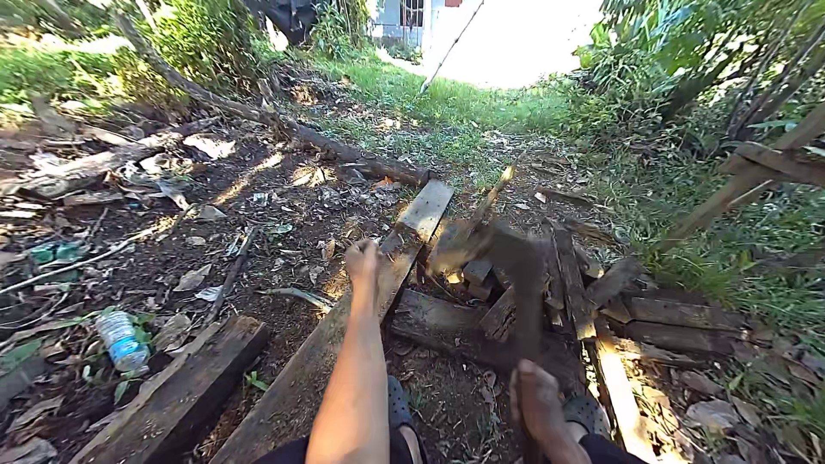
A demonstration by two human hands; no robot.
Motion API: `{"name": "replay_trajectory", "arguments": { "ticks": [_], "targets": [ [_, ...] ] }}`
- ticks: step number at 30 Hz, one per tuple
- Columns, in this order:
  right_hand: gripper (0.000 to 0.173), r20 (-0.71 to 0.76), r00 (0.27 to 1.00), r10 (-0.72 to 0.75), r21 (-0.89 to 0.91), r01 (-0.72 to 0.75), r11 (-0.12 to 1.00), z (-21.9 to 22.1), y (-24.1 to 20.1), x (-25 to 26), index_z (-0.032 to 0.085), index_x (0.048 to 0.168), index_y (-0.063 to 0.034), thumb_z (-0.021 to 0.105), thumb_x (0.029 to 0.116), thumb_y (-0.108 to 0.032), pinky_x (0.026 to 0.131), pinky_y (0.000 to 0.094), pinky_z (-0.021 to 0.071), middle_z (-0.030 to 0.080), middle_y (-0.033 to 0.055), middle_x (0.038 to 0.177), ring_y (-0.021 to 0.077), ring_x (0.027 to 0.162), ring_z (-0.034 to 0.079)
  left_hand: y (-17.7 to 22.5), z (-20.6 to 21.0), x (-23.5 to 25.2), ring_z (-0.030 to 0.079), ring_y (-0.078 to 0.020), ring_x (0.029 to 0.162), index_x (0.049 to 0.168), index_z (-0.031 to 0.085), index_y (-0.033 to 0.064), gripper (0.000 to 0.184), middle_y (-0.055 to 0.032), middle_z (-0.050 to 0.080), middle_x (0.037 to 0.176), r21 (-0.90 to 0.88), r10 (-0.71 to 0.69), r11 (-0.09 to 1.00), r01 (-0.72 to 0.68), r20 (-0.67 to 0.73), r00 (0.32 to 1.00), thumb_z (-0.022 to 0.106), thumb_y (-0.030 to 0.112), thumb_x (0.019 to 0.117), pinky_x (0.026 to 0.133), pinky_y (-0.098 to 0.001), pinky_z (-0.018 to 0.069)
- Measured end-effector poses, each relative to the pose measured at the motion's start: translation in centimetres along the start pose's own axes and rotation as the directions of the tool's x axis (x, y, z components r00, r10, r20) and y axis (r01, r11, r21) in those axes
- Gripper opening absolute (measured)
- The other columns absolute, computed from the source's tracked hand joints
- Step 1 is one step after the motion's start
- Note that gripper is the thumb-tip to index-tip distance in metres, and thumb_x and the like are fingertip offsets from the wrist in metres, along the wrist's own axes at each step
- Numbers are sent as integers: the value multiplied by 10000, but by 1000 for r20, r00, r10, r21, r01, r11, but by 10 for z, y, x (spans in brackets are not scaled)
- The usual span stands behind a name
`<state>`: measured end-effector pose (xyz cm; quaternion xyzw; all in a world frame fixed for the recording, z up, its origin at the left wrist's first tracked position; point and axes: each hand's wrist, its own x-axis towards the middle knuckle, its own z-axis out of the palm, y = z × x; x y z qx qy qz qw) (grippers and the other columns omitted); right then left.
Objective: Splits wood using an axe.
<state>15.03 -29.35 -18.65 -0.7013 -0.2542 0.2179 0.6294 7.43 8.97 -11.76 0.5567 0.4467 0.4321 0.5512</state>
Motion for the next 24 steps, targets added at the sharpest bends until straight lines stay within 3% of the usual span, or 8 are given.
{"name": "replay_trajectory", "arguments": {
  "ticks": [2, 5, 7, 9, 13, 16, 21, 24],
  "targets": [
    [792, 45, 966, 256, -186, -244, 952, 3, 40, 17, 589, 765, -92, 360, 919, -835, 384, 383, 472, 498, 39, 505, 176, 378, 489, 39, -9, 17, 731, -294, 886, 1284, 628, -13, 380, -201, 720, 1086, 94, 84, 992, -90, 68, 994, 624, 259, 1019, 812, -489, 617],
    [831, 25, 967, 252, -297, -234, 926, 7, 43, 25, 614, 751, -106, 327, 896, -871, 419, 423, 481, 518, 60, 528, 211, 406, 510, 80, -40, 29, 737, -318, 896, 1232, 677, 21, 385, -193, 732, 1078, 399, 152, 879, -262, 286, 946, 682, 320, 990, 833, -542, 606],
    [833, 47, 963, 265, -260, -244, 934, 4, 23, 11, 637, 791, -91, 306, 927, -843, 419, 423, 508, 549, 73, 542, 220, 410, 536, 76, -73, 32, 721, -349, 892, 1186, 713, 64, 422, -191, 735, 1051, 547, 147, 733, -406, 454, 879, 720, 411, 947, 817, -602, 581],
    [821, 77, 968, 240, -202, -221, 954, -5, -2, -4, 640, 830, -85, 295, 945, -821, 406, 397, 510, 562, 64, 549, 205, 409, 545, 67, -98, 35, 705, -377, 880, 1157, 731, 48, 427, -214, 728, 1026, 630, 51, 669, -395, 491, 869, 756, 406, 926, 808, -623, 562],
    [806, 71, 995, -64, -31, 67, 997, -26, -60, -24, 636, 865, -113, 346, 894, -865, 353, 335, 494, 551, 12, 553, 147, 389, 521, -2, -146, 42, 725, -336, 922, 1251, 672, 11, 462, -222, 720, 1098, 715, -243, 697, -55, 307, 920, 734, 361, 955, 850, -537, 586],
    [690, 15, 922, -388, 117, 383, 916, -32, -110, -18, 638, 903, -158, 392, 926, -802, 363, 304, 501, 565, -24, 576, 108, 406, 529, -22, -170, 42, 692, -354, 914, 1271, 635, 1, 536, -234, 697, 1083, 882, -490, 468, 54, 208, 847, 767, 386, 921, 832, -567, 559],
    [662, -45, 701, -712, 347, 679, 647, -27, -155, 22, 661, 943, -232, 451, 863, -854, 432, 307, 546, 597, -40, 633, 123, 461, 579, -7, -164, 52, 664, -349, 928, 1253, 661, 5, 438, -253, 677, 1137, 791, -341, 611, 17, 244, 908, 700, 350, 987, 844, -556, 532],
    [650, -33, 807, -589, 297, 571, 765, -13, -114, 19, 658, 907, -243, 451, 863, -857, 453, 308, 541, 608, -44, 629, 114, 479, 584, -14, -163, 56, 681, -434, 955, 1198, 686, -19, 419, -295, 684, 1100, 802, -246, 594, -57, 249, 937, 724, 333, 974, 876, -644, 529]
  ]
}}
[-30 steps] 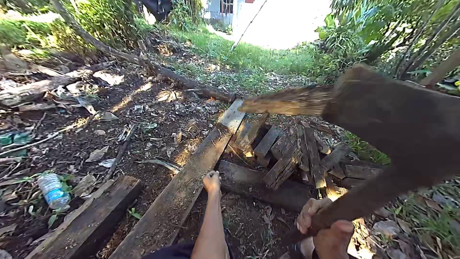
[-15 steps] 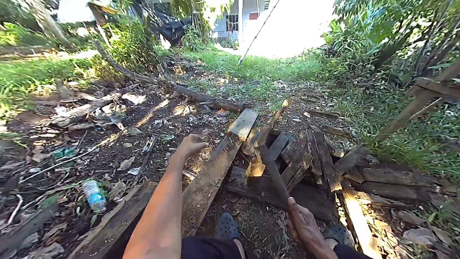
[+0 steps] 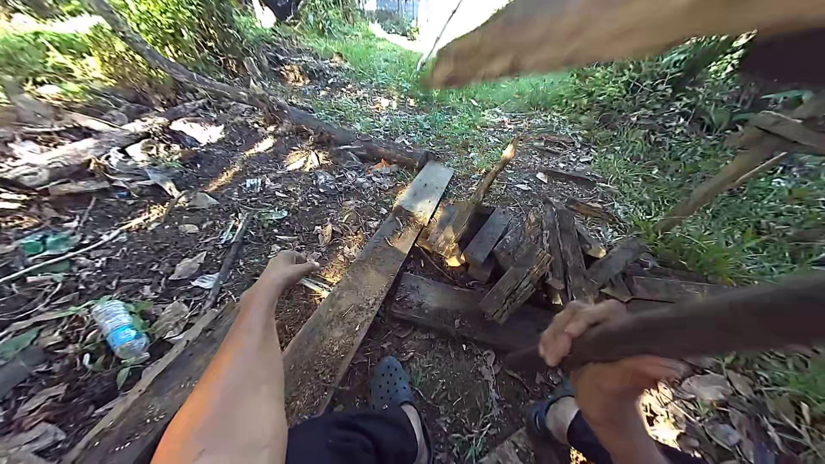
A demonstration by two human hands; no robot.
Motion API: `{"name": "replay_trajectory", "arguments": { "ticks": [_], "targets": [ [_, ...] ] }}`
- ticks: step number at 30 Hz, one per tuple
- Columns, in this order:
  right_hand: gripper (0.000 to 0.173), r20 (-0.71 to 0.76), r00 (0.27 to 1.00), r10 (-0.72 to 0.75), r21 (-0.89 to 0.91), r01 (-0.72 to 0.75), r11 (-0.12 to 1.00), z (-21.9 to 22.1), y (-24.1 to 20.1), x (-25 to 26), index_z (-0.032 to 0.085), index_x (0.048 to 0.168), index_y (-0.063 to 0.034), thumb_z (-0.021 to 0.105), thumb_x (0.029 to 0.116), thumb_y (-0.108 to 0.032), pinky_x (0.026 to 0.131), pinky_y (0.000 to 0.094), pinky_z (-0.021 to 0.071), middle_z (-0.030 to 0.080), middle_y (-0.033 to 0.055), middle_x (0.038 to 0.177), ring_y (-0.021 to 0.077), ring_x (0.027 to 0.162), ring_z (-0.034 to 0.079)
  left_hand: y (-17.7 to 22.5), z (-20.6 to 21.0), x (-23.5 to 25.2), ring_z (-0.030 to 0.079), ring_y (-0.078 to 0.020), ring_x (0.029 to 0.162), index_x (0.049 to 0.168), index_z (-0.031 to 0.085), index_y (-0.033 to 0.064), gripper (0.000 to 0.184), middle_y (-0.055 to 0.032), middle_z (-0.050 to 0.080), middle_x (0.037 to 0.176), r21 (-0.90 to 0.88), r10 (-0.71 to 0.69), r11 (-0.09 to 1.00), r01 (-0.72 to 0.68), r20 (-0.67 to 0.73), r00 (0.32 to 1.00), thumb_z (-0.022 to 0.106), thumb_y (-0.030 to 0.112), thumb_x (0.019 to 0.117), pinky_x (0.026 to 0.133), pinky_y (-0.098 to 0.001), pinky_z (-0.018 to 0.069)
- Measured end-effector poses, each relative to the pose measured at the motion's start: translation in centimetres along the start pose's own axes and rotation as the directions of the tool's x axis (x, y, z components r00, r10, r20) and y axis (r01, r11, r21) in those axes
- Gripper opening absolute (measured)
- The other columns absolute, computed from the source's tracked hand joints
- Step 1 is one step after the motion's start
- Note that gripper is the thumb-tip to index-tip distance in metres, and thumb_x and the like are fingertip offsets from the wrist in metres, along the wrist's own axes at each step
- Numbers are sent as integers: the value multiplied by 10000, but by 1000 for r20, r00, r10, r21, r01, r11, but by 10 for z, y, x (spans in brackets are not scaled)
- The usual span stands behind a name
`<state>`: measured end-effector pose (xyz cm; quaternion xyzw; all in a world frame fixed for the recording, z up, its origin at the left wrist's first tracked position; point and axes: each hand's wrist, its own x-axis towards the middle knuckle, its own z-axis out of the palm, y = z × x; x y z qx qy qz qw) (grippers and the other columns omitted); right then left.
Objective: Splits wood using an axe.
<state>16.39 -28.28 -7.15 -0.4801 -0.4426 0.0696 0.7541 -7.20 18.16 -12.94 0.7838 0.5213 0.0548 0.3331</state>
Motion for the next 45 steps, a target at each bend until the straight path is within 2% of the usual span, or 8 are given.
{"name": "replay_trajectory", "arguments": {
  "ticks": [5, 11, 19, 24, 27, 30, 35, 45],
  "targets": [
    [790, -150, 638, 756, -385, -742, 550, -16, 132, -104, 600, 755, -82, 347, 942, -807, 394, 386, 476, 506, 36, 510, 176, 381, 494, -14, 15, -8, 686, -342, 892, 1243, 667, 9, 499, -229, 699, 1073, 70, -43, 997, 31, 174, 984, 741, 398, 939, 820, -548, 555],
    [831, -190, 559, 807, -284, -818, 500, 1, 78, -78, 640, 867, -48, 267, 982, -782, 395, 386, 513, 560, 70, 559, 205, 408, 543, -15, 1, -20, 711, -354, 933, 1240, 684, 16, 479, -237, 705, 1129, 6, 19, 1000, -20, 142, 990, 718, 402, 958, 870, -561, 566],
    [729, -107, 982, 155, -14, -157, 987, 5, -25, 22, 637, 846, -189, 407, 840, -880, 367, 324, 505, 575, -17, 557, 125, 391, 531, -42, -7, -14, 694, -396, 1040, 1219, 687, -20, 443, -270, 687, 1173, -1, -86, 996, 87, 158, 984, 726, 343, 969, 936, -590, 540],
    [706, -32, 988, -148, 35, 149, 988, 5, -9, 65, 633, 855, -221, 415, 840, -892, 419, 352, 548, 596, -4, 604, 165, 441, 581, -38, -8, 2, 692, -387, 985, 1183, 707, 8, 402, -255, 697, 1132, 17, -112, 994, 111, 106, 988, 721, 352, 975, 893, -598, 540],
    [691, -98, 958, 270, -164, -283, 945, 2, 54, -11, 596, 774, -187, 421, 889, -846, 403, 318, 521, 572, -36, 541, 107, 416, 554, -33, -2, 3, 700, -383, 955, 1160, 708, 9, 410, -250, 702, 1104, 50, -116, 993, 111, 112, 987, 737, 366, 960, 863, -591, 558],
    [834, -159, 599, 785, -400, -766, 504, -18, 131, -81, 589, 742, -71, 318, 927, -838, 396, 386, 484, 513, 43, 516, 179, 386, 499, -21, 5, 0, 689, -372, 1016, 1252, 673, 26, 482, -244, 686, 1180, 62, -90, 995, 81, 157, 984, 725, 403, 955, 891, -584, 543],
    [804, -180, 518, 836, -371, -823, 430, -9, 101, -69, 629, 836, -57, 315, 975, -784, 386, 384, 495, 534, 65, 536, 200, 392, 521, -14, 5, -5, 703, -380, 1005, 1265, 669, 2, 504, -249, 694, 1171, 20, -5, 1000, 2, 162, 987, 726, 397, 957, 914, -588, 550],
    [700, -70, 995, 70, -105, -77, 991, -5, -32, 49, 636, 877, -191, 393, 883, -847, 377, 327, 514, 581, -22, 567, 127, 407, 544, -30, 2, 2, 696, -369, 1051, 1274, 652, 3, 487, -246, 683, 1202, -7, -107, 994, 109, 176, 979, 722, 378, 971, 925, -565, 552]
  ]
}}
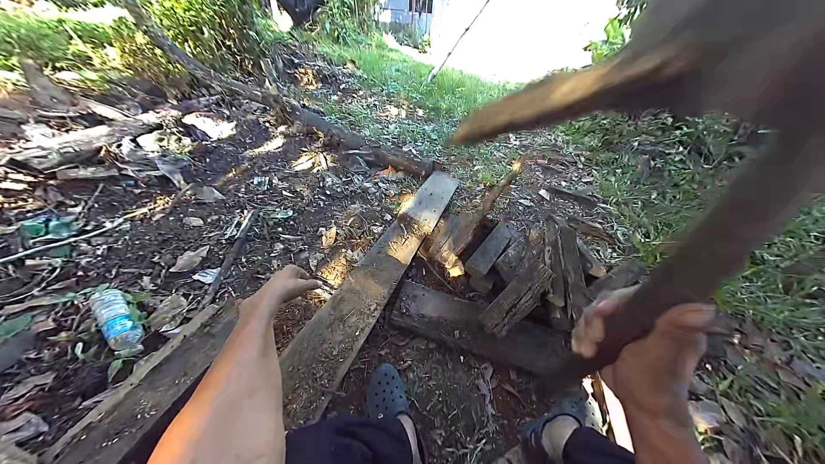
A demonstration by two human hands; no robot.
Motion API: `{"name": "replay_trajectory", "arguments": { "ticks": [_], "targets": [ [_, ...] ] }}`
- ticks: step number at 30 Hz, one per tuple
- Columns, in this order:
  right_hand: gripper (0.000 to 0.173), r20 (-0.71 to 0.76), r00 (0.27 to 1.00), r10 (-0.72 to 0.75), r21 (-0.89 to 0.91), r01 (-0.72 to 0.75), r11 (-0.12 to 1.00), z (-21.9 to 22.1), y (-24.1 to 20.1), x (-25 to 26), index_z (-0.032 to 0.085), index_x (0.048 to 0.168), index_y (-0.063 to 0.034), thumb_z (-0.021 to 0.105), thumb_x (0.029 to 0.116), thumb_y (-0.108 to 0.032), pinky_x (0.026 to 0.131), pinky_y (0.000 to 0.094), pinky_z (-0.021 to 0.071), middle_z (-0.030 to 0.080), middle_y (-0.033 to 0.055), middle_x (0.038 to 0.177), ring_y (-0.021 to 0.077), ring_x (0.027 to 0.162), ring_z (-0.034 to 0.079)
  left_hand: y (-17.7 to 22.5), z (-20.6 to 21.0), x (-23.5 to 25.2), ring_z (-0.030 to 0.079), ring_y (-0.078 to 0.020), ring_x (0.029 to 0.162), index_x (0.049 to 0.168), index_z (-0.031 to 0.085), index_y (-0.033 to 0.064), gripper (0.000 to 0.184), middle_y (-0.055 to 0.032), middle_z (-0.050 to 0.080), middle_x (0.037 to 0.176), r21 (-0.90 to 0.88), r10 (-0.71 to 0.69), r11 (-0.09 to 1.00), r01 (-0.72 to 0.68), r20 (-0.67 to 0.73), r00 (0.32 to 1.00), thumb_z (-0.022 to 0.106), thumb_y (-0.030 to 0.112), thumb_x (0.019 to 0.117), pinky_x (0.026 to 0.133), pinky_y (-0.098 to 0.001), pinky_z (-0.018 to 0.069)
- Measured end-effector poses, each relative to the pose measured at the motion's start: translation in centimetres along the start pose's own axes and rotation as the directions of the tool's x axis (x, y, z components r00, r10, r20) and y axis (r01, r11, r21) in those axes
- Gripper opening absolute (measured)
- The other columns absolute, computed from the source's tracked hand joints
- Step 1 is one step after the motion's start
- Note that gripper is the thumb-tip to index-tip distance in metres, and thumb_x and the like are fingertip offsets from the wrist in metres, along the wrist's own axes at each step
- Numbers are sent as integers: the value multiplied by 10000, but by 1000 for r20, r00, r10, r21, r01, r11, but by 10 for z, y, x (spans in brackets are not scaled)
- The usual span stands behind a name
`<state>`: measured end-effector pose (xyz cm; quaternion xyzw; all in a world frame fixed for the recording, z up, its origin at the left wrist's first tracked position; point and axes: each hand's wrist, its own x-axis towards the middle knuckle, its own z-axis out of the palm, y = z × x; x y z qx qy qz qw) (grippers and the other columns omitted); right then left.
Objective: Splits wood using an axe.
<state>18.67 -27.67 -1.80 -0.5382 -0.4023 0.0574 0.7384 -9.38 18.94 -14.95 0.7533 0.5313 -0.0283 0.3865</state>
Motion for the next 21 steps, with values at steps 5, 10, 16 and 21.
{"name": "replay_trajectory", "arguments": {
  "ticks": [5, 10, 16, 21],
  "targets": [
    [733, 15, 987, -158, 74, 156, 985, 2, 22, 19, 623, 836, -213, 395, 829, -909, 396, 371, 539, 581, 7, 560, 179, 411, 571, -12, -2, 6, 700, -378, 939, 1139, 713, 10, 405, -249, 704, 1089, 57, 2, 998, 0, -38, 999, 738, 373, 963, 852, -590, 556],
    [786, 31, 693, 720, -409, -649, 642, -17, 162, -99, 597, 795, -55, 342, 969, -777, 407, 387, 490, 515, 43, 537, 179, 400, 503, -10, 4, -8, 692, -381, 1001, 1231, 670, -10, 468, -258, 688, 1157, 85, 2, 996, -1, -14, 1000, 725, 373, 967, 903, -582, 542],
    [833, 35, 588, 808, -482, -699, 529, -9, 148, -100, 645, 868, -66, 308, 946, -824, 417, 405, 511, 560, 72, 573, 215, 423, 544, 8, 3, -29, 693, -385, 1037, 1293, 650, 5, 516, -261, 679, 1198, 17, 72, 997, -72, -1, 997, 716, 399, 966, 931, -582, 546],
    [686, 29, 750, 661, -354, -611, 708, -9, 66, -65, 641, 971, -72, 376, 1006, -703, 367, 343, 489, 535, 19, 562, 155, 391, 507, -8, 3, -21, 686, -380, 1025, 1241, 656, -21, 471, -257, 680, 1184, 70, -7, 998, 8, -15, 1000, 732, 354, 966, 911, -582, 538]
  ]
}}
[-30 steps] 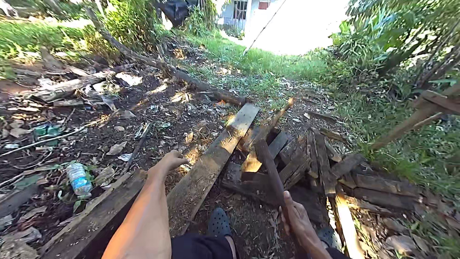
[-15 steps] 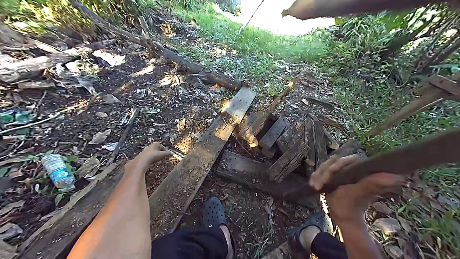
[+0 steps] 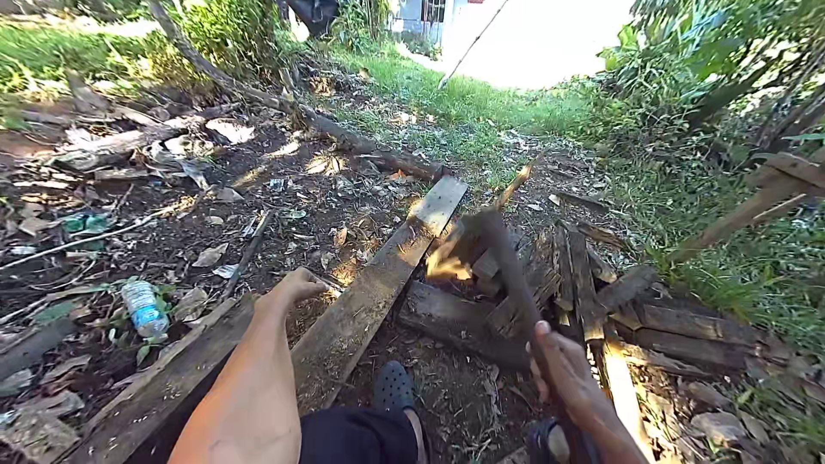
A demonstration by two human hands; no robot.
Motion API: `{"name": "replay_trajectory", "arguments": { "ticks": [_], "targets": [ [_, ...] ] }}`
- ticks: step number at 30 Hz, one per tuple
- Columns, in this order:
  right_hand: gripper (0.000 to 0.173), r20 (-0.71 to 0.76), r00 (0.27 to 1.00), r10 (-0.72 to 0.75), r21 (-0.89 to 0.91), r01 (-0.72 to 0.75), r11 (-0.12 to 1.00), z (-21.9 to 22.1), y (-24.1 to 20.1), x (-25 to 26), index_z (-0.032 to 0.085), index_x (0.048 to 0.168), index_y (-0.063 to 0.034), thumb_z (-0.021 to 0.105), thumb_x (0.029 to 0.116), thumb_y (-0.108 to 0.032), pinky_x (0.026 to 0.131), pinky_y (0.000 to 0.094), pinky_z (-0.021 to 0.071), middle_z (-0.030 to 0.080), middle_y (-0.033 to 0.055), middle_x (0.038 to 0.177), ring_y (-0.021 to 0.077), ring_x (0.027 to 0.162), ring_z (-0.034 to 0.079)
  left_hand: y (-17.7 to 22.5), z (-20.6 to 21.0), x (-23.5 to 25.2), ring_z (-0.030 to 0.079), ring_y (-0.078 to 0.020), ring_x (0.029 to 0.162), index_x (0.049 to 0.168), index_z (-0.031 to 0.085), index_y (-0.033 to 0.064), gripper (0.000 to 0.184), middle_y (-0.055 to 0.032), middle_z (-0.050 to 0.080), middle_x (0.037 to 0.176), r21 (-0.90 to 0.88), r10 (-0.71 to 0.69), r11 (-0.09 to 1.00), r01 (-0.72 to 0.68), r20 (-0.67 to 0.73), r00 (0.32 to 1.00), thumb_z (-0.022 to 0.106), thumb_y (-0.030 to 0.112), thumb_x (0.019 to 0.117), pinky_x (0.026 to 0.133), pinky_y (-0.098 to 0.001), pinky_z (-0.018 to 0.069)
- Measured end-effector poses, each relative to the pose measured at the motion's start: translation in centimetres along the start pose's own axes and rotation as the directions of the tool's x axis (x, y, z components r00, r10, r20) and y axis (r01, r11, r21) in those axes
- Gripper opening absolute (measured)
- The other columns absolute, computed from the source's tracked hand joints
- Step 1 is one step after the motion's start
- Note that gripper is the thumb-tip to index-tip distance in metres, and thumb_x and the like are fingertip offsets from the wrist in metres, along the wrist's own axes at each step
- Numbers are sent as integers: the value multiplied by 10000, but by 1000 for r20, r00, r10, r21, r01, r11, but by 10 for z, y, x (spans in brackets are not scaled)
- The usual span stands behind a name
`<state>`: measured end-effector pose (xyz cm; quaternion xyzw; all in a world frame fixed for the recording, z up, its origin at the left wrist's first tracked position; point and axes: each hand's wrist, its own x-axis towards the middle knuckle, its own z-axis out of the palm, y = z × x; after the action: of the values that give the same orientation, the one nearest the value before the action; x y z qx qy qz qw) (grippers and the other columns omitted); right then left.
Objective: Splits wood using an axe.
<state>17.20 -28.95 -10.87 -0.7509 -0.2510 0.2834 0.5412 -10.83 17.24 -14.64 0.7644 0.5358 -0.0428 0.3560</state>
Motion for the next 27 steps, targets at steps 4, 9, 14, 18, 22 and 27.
{"name": "replay_trajectory", "arguments": {
  "ticks": [4, 9, 14, 18, 22, 27],
  "targets": [
    [699, -99, 941, -324, 75, 332, 940, -22, -59, -9, 613, 892, -134, 422, 927, -805, 342, 325, 493, 529, -18, 547, 129, 373, 503, 5, -1, 5, 690, -378, 989, 1195, 677, -21, 436, -257, 688, 1136, -20, -5, 1000, 5, 10, 1000, 720, 351, 974, 888, -588, 545],
    [700, -70, 968, -240, 85, 245, 966, -26, -61, -4, 587, 799, -167, 476, 859, -856, 335, 308, 479, 504, -38, 515, 108, 358, 486, 6, -3, 10, 695, -358, 841, 1101, 704, -4, 381, -240, 708, 1008, 14, 45, 999, -44, -47, 998, 730, 352, 969, 792, -572, 559],
    [800, 50, 957, 286, -345, -253, 904, 39, 82, 72, 643, 944, -62, 394, 926, -822, 496, 475, 516, 552, 91, 638, 245, 485, 547, 18, 4, 10, 692, -348, 915, 1187, 686, 11, 444, -233, 699, 1083, 66, 13, 998, -14, 14, 1000, 729, 389, 957, 840, -557, 556],
    [834, 61, 975, 215, -336, -183, 924, 60, 93, 96, 634, 895, -60, 342, 923, -841, 480, 455, 527, 579, 100, 634, 244, 473, 569, 61, -4, -2, 680, -373, 1039, 1227, 688, 6, 523, -239, 690, 1165, 37, 221, 975, -220, -35, 975, 675, 467, 980, 943, -597, 522],
    [795, 46, 964, 262, -214, -246, 945, 52, 94, 80, 629, 898, -64, 358, 946, -810, 452, 417, 526, 576, 84, 613, 225, 453, 567, 104, 12, 3, 686, -369, 1062, 1191, 721, 44, 522, -209, 717, 1117, 73, 392, 919, -386, -99, 915, 677, 513, 966, 972, -620, 514],
    [870, 42, 961, 274, 39, -275, 961, 26, 30, 49, 617, 915, -61, 239, 934, -844, 398, 369, 507, 545, 59, 586, 193, 424, 538, 135, 25, 18, 703, -334, 1024, 1254, 683, 19, 527, -220, 703, 1165, -43, 404, 915, -402, 43, 914, 720, 452, 955, 947, -543, 556]
  ]
}}
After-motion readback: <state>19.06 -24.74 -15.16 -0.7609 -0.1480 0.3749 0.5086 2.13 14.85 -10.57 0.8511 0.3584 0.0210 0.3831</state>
